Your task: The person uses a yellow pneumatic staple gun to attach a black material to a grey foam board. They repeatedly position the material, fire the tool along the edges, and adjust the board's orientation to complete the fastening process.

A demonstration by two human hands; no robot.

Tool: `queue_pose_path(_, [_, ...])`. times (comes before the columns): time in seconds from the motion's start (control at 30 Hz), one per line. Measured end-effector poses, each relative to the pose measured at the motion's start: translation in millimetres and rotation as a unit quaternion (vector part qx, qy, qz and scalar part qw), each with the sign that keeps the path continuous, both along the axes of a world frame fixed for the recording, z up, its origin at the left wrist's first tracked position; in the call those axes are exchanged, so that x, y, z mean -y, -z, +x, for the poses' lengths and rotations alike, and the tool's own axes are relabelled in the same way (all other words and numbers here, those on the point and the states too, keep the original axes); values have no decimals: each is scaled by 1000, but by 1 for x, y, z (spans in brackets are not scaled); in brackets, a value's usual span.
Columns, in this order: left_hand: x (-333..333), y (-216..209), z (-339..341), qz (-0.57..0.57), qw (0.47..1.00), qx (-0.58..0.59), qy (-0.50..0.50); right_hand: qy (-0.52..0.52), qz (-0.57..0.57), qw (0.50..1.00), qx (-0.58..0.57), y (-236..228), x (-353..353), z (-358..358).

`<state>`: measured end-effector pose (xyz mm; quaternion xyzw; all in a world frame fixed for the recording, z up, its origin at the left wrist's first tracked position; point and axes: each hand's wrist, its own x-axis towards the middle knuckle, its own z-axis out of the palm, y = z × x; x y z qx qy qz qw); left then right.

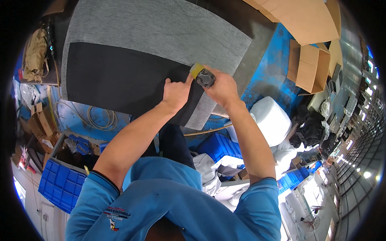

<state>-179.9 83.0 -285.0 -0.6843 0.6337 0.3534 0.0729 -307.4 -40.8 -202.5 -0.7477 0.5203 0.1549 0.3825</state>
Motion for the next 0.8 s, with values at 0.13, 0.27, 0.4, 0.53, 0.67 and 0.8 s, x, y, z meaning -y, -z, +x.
queue_pose_path(0.13, [-5, 0, 4, -40, 999, -2, -11, 32, -26, 996, 77, 3, -10, -20])
queue_pose_path(0.27, [-59, 6, -14, -132, 988, 11, 77, 134, -75, 983, 97, -23, -57, -66])
queue_pose_path(0.4, [-102, 3, -48, -69, 982, -20, 177, 288, -3, 958, 1, -62, -135, -110])
queue_pose_path(0.53, [-75, 6, -65, -28, 980, -27, 195, 397, 49, 916, -33, -74, -233, -157])
queue_pose_path(0.67, [-68, 4, -75, 4, 983, -24, 181, 435, 74, 896, -43, -67, -291, -182])
queue_pose_path(0.8, [-79, 15, -80, -40, 981, 19, 188, 407, 71, 910, -29, -50, -291, -199])
